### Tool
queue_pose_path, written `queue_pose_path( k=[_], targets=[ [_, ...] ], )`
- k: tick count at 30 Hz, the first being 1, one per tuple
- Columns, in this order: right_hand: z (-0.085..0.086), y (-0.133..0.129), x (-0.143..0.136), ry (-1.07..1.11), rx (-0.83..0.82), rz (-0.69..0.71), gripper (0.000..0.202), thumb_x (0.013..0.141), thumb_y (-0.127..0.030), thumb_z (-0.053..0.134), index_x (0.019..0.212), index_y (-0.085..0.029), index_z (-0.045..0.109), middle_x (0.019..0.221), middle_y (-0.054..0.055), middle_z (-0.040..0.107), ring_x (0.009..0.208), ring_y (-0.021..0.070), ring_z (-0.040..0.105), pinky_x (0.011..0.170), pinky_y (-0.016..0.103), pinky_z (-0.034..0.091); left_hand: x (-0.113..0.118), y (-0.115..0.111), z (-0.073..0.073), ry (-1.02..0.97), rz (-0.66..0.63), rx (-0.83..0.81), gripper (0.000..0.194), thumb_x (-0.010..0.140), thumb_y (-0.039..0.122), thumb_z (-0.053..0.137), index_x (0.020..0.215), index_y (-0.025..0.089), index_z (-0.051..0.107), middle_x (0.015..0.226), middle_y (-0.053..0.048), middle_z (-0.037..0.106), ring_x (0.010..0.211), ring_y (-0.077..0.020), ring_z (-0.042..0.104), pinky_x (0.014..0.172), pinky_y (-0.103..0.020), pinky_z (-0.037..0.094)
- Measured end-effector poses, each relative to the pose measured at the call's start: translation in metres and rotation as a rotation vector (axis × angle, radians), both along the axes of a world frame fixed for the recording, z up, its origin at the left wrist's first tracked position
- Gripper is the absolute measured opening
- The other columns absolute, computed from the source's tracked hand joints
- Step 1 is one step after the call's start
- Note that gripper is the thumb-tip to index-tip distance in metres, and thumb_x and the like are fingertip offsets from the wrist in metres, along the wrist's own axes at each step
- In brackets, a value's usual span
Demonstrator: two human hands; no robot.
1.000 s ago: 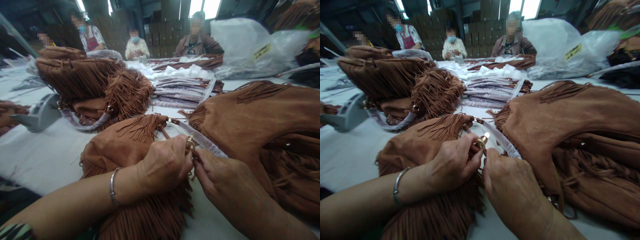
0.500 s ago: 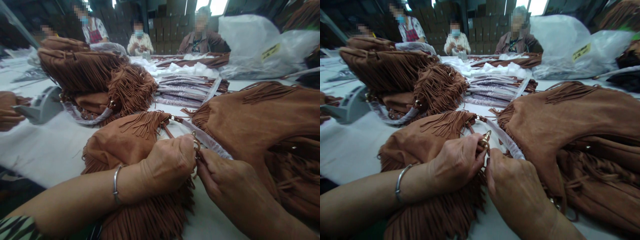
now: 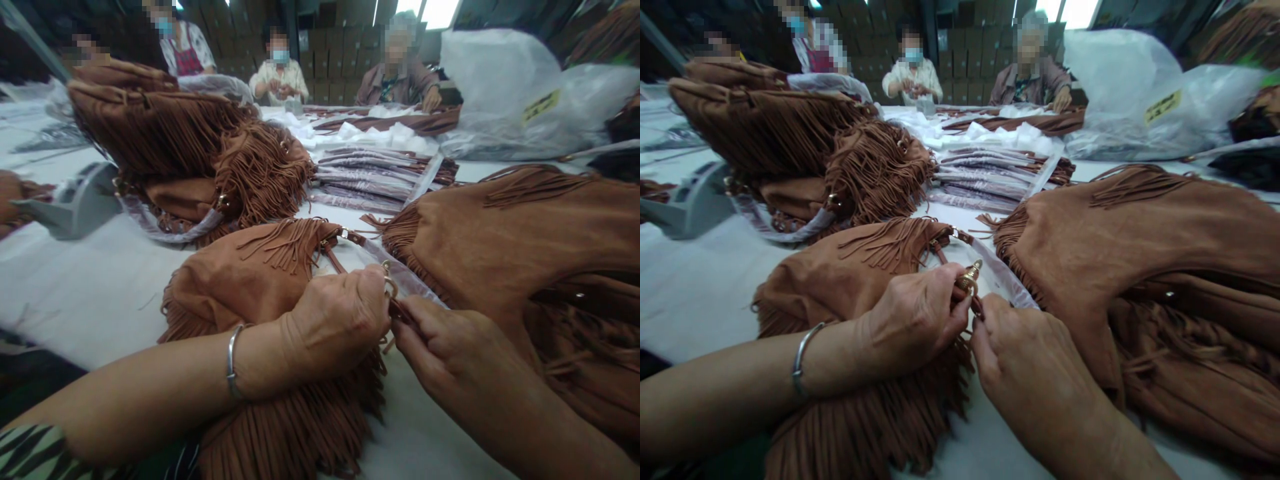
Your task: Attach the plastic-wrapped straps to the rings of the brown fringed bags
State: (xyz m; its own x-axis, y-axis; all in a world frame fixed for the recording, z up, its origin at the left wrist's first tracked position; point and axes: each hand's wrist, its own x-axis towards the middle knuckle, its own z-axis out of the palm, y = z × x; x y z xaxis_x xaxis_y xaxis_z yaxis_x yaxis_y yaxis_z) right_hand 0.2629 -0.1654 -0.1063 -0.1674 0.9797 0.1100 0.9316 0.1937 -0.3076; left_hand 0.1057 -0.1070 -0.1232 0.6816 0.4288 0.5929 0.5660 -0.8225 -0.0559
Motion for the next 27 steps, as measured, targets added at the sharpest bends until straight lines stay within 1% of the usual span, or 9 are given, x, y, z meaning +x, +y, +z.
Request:
queue_pose_path(
  k=[5,11,14,19,24,27],
  targets=[
    [-0.0021,-0.0006,-0.0014,-0.024,0.012,0.007,0.018,0.085,-0.023,0.038,0.075,-0.020,0.053,0.058,0.005,0.063,0.054,0.0226,0.062,0.053,0.032,0.032,-0.0006,0.0028,-0.0036,0.000,0.005,0.001,0.017,0.082,0.010,0.046,0.098,0.011,0.042,0.074,-0.003,0.059,0.064,-0.0168,0.062,0.055,-0.027,0.054],
    [-0.0011,-0.0011,-0.0024,0.020,-0.023,-0.013,0.018,0.085,-0.022,0.038,0.073,-0.020,0.052,0.059,0.005,0.063,0.054,0.0215,0.062,0.054,0.032,0.034,-0.0005,0.0019,-0.0032,0.003,0.005,0.024,0.015,0.083,0.010,0.043,0.098,0.011,0.041,0.070,-0.002,0.058,0.060,-0.0157,0.061,0.052,-0.026,0.052],
    [-0.0019,-0.0002,-0.0040,0.021,0.003,-0.012,0.019,0.085,-0.021,0.038,0.071,-0.020,0.051,0.057,0.005,0.062,0.053,0.0219,0.062,0.052,0.031,0.033,-0.0001,0.0023,-0.0037,0.008,0.015,0.031,0.015,0.084,0.011,0.042,0.098,0.012,0.040,0.071,-0.002,0.059,0.062,-0.0157,0.062,0.052,-0.025,0.051],
    [-0.0049,0.0035,-0.0062,0.060,0.083,-0.006,0.019,0.085,-0.020,0.039,0.069,-0.020,0.049,0.054,0.003,0.060,0.047,0.0193,0.060,0.048,0.029,0.032,-0.0004,0.0029,-0.0038,0.013,0.046,0.025,0.013,0.084,0.011,0.043,0.097,0.012,0.040,0.072,-0.003,0.060,0.060,-0.0152,0.061,0.050,-0.025,0.051],
    [-0.0041,0.0054,-0.0058,0.077,0.127,0.014,0.021,0.085,-0.018,0.038,0.069,-0.019,0.050,0.052,0.003,0.060,0.046,0.0188,0.060,0.047,0.029,0.033,0.0008,0.0026,-0.0020,0.069,0.019,-0.004,0.005,0.085,0.011,0.041,0.090,0.013,0.042,0.069,-0.002,0.057,0.059,-0.0159,0.059,0.049,-0.027,0.050],
    [-0.0013,0.0054,-0.0053,0.129,0.132,0.012,0.021,0.085,-0.018,0.039,0.069,-0.019,0.052,0.055,0.003,0.061,0.048,0.0174,0.060,0.048,0.027,0.036,0.0012,0.0048,0.0005,0.090,-0.006,-0.036,0.005,0.085,0.011,0.040,0.089,0.013,0.042,0.070,-0.003,0.057,0.060,-0.0166,0.060,0.050,-0.028,0.051]
  ],
)
